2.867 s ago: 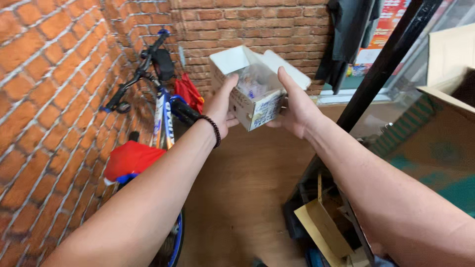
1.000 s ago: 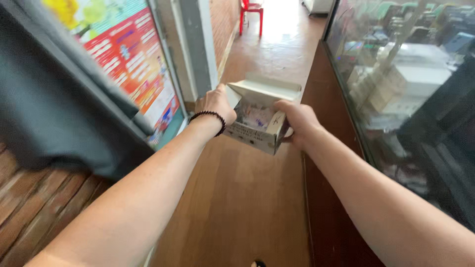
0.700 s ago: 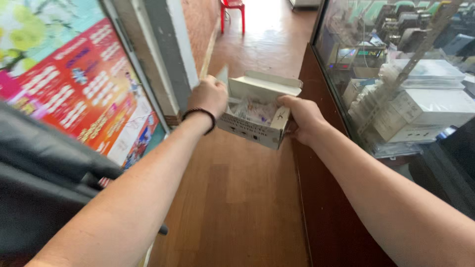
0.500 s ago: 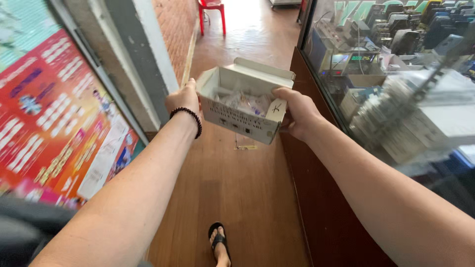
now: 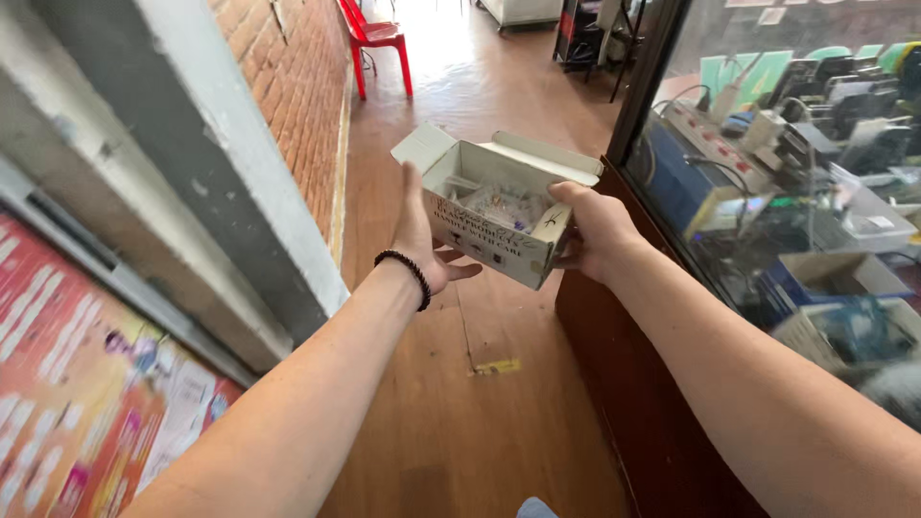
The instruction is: The person takes a labeled cardboard box of spare parts from a storage shelf, carries it to a repair workbench, and sets it down. They then open small plastic bags from the box, handle small phone components, and place some parts on the work mat.
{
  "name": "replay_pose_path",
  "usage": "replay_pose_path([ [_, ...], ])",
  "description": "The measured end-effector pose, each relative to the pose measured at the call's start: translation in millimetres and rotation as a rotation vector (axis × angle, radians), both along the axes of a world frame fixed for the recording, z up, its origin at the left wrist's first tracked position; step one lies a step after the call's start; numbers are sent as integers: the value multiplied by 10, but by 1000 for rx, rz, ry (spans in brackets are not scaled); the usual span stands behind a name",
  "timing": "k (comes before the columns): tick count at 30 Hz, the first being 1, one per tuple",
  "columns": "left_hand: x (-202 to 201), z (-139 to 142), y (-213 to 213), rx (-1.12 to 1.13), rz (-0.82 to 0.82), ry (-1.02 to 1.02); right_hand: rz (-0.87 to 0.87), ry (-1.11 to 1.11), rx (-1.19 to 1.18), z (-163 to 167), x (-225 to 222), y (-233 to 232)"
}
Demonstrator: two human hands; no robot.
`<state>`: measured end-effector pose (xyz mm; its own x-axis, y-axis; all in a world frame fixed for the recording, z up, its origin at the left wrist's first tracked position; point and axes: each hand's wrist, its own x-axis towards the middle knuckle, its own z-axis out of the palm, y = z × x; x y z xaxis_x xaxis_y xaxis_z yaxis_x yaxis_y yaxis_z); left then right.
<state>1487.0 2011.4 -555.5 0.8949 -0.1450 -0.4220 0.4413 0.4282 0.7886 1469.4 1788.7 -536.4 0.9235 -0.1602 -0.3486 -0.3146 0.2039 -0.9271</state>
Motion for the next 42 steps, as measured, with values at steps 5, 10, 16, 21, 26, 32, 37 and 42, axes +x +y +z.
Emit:
replay_pose_path([
  [5, 1407, -12, 27, -49, -144, 38, 35, -46, -21, -95, 1280, 50],
  [10, 2940, -174, -132, -21, 48, -62, -61, -142, -334, -237, 2766, -94],
  [16, 4446, -75, -532, 121, 353, -160, -97, -310, -1071, -142, 4346, -200],
  [21, 5549, 3, -746, 131, 332, -161, -23, -146, -1093, 96, 5478, -98],
  [26, 6933, -139, -677, 13, 272, -87, -27, -35, -1061, 81, 6658, -41],
  [32, 8752, -187, -573, -167, 287, -98, 7, 23, -1339, 110, 8481, 96],
  [37, 9867, -102, -530, -127, 215, 10, -56, 148, -1413, 123, 9708, 115],
  [42, 10958, -165, -536, -88, 159, 67, -1, 169, -1308, 76, 10795, 181],
])
